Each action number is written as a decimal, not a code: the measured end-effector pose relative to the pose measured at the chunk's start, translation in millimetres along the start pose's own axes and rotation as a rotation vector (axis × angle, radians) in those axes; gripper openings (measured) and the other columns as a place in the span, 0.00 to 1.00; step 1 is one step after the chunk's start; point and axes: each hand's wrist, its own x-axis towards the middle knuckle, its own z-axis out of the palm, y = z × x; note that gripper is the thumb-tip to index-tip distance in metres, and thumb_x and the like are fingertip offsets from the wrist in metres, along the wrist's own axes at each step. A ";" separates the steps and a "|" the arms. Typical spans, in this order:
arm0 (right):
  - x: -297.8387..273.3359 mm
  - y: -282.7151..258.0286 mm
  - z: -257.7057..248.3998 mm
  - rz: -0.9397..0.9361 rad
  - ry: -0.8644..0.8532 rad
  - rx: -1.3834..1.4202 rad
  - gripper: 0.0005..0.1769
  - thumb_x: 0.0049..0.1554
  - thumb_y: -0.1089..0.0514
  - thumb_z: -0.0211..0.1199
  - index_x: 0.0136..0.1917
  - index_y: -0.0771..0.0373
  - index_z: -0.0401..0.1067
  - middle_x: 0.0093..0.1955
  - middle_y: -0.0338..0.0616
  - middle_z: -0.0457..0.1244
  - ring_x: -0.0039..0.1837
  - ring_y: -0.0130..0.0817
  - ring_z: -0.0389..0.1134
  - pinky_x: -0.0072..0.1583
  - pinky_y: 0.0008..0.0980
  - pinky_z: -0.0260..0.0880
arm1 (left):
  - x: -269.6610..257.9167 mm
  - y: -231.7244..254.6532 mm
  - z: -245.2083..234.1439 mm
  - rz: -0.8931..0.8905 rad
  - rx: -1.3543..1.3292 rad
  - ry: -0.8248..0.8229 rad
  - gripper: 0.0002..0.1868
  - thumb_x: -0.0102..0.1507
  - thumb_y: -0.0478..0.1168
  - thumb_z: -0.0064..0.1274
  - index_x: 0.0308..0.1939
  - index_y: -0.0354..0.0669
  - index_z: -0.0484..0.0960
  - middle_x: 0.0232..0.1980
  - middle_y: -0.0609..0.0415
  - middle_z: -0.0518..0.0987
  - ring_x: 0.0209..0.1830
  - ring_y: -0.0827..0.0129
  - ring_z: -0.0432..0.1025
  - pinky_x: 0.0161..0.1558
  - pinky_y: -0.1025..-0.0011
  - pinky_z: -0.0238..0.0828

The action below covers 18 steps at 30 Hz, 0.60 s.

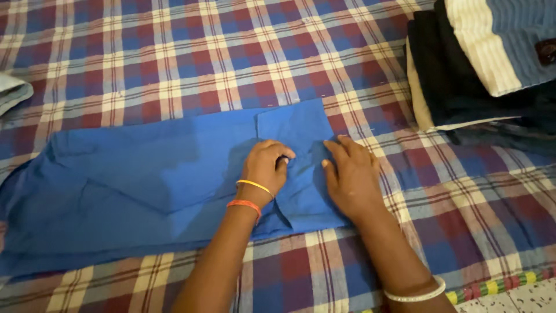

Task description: The person folds a blue shirt on a plaid bedsheet. They smooth the fabric, fold the sleeves inward, fold the bottom up, and then fold the shirt in half to create a compact rectangle.

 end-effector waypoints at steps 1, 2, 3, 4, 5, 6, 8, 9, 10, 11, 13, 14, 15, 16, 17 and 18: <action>-0.7 1.8 0.0 -0.002 0.013 0.026 0.23 0.58 0.54 0.62 0.66 0.58 0.71 0.70 0.53 0.62 0.72 0.51 0.60 0.71 0.54 0.54 | -2.8 2.0 -0.8 -0.017 0.002 0.009 0.09 0.57 0.28 0.54 0.36 0.45 0.85 0.41 0.50 0.83 0.46 0.52 0.76 0.49 0.59 0.74; -1.7 3.5 0.0 -0.004 0.025 0.051 0.22 0.58 0.55 0.63 0.65 0.58 0.72 0.69 0.51 0.62 0.71 0.50 0.61 0.70 0.54 0.55 | -4.8 4.4 -0.7 -0.034 0.003 0.018 0.08 0.58 0.28 0.54 0.36 0.44 0.84 0.41 0.50 0.83 0.46 0.52 0.76 0.49 0.59 0.74; -2.1 5.2 -0.3 0.011 0.011 0.063 0.21 0.58 0.56 0.64 0.65 0.56 0.73 0.68 0.49 0.63 0.71 0.50 0.61 0.70 0.53 0.56 | -6.4 7.0 -0.9 -0.050 0.006 0.028 0.07 0.59 0.28 0.54 0.36 0.43 0.83 0.40 0.50 0.82 0.46 0.53 0.76 0.49 0.59 0.75; -2.3 6.5 -1.0 0.027 -0.004 0.075 0.21 0.57 0.56 0.64 0.64 0.55 0.73 0.67 0.47 0.64 0.70 0.49 0.62 0.70 0.52 0.57 | -8.7 10.0 -1.2 -0.020 0.024 0.050 0.08 0.58 0.27 0.54 0.37 0.43 0.83 0.41 0.50 0.82 0.46 0.52 0.75 0.49 0.58 0.74; -0.9 6.8 -1.3 0.042 -0.015 0.088 0.20 0.57 0.56 0.65 0.64 0.54 0.74 0.66 0.45 0.64 0.69 0.48 0.63 0.70 0.51 0.58 | -9.7 12.9 -2.3 0.014 0.042 0.073 0.08 0.58 0.27 0.54 0.37 0.42 0.83 0.42 0.49 0.82 0.46 0.51 0.74 0.49 0.58 0.73; 0.5 6.5 -1.4 0.015 -0.003 0.076 0.23 0.55 0.57 0.65 0.64 0.54 0.73 0.66 0.46 0.64 0.69 0.49 0.62 0.69 0.52 0.58 | -10.5 15.5 -3.2 0.048 0.061 0.095 0.08 0.57 0.26 0.54 0.38 0.41 0.83 0.42 0.49 0.81 0.46 0.50 0.73 0.49 0.57 0.73; 0.3 4.8 -0.5 -0.034 0.016 0.053 0.27 0.52 0.58 0.65 0.66 0.54 0.73 0.66 0.48 0.62 0.69 0.53 0.61 0.67 0.54 0.57 | -14.9 19.6 -3.4 0.068 0.079 0.118 0.11 0.56 0.26 0.53 0.40 0.42 0.83 0.43 0.49 0.81 0.46 0.50 0.73 0.49 0.58 0.73; 1.0 4.1 -0.2 -0.038 0.005 0.011 0.28 0.51 0.59 0.65 0.65 0.53 0.73 0.66 0.49 0.62 0.69 0.53 0.60 0.67 0.55 0.56 | -15.9 20.8 -2.6 0.079 0.087 0.129 0.12 0.56 0.26 0.52 0.40 0.42 0.83 0.43 0.49 0.81 0.46 0.51 0.74 0.49 0.58 0.73; 2.7 2.8 0.4 -0.043 -0.005 -0.032 0.28 0.49 0.59 0.64 0.65 0.53 0.74 0.67 0.49 0.61 0.69 0.53 0.60 0.67 0.55 0.56 | -16.1 21.5 -1.8 0.074 0.087 0.135 0.11 0.57 0.26 0.52 0.41 0.41 0.82 0.43 0.49 0.80 0.46 0.50 0.73 0.50 0.58 0.72; 4.5 1.1 0.8 -0.047 -0.017 -0.073 0.29 0.48 0.59 0.64 0.65 0.52 0.74 0.68 0.50 0.61 0.69 0.53 0.60 0.67 0.56 0.56 | -16.4 21.9 -1.2 0.067 0.086 0.140 0.11 0.58 0.26 0.53 0.42 0.41 0.82 0.44 0.48 0.80 0.46 0.50 0.73 0.50 0.58 0.72; 11.3 -2.1 -0.3 0.007 -0.079 -0.079 0.28 0.47 0.58 0.64 0.63 0.51 0.74 0.67 0.48 0.61 0.69 0.53 0.60 0.66 0.57 0.56 | -15.7 21.2 -1.0 0.050 0.086 0.142 0.10 0.59 0.27 0.53 0.42 0.40 0.81 0.44 0.48 0.80 0.46 0.50 0.73 0.50 0.57 0.72; 15.6 -3.8 -0.9 0.033 -0.110 -0.082 0.28 0.46 0.57 0.65 0.62 0.51 0.74 0.67 0.47 0.61 0.70 0.52 0.59 0.66 0.57 0.56 | -15.2 20.5 -1.6 0.040 0.086 0.139 0.09 0.59 0.27 0.53 0.42 0.40 0.81 0.44 0.48 0.80 0.47 0.50 0.73 0.51 0.58 0.72; 19.4 -4.5 -2.4 0.070 -0.175 -0.090 0.28 0.46 0.57 0.66 0.62 0.51 0.74 0.67 0.48 0.61 0.69 0.53 0.59 0.66 0.57 0.56 | -16.4 20.2 -1.9 0.028 0.085 0.134 0.09 0.59 0.27 0.53 0.42 0.40 0.80 0.44 0.49 0.80 0.47 0.50 0.73 0.51 0.58 0.72; 23.9 -4.4 -4.1 0.107 -0.240 -0.098 0.27 0.46 0.56 0.67 0.61 0.51 0.74 0.66 0.48 0.60 0.69 0.54 0.59 0.66 0.57 0.57 | -18.0 20.1 -2.2 0.033 0.086 0.140 0.08 0.59 0.27 0.53 0.41 0.40 0.80 0.44 0.49 0.80 0.48 0.50 0.73 0.51 0.58 0.72; 28.7 -3.8 -5.6 0.144 -0.302 -0.109 0.27 0.46 0.55 0.68 0.61 0.50 0.74 0.66 0.48 0.60 0.69 0.54 0.58 0.65 0.57 0.57 | -17.9 20.2 -1.8 0.040 0.084 0.149 0.08 0.59 0.26 0.52 0.40 0.40 0.79 0.45 0.49 0.81 0.48 0.50 0.74 0.51 0.58 0.72; 32.6 -3.2 -6.7 0.104 -0.262 -0.084 0.23 0.47 0.54 0.68 0.58 0.51 0.75 0.66 0.48 0.61 0.69 0.54 0.59 0.65 0.57 0.58 | -17.9 20.4 -1.3 0.048 0.082 0.157 0.08 0.59 0.26 0.52 0.39 0.40 0.79 0.46 0.49 0.81 0.48 0.50 0.74 0.52 0.58 0.72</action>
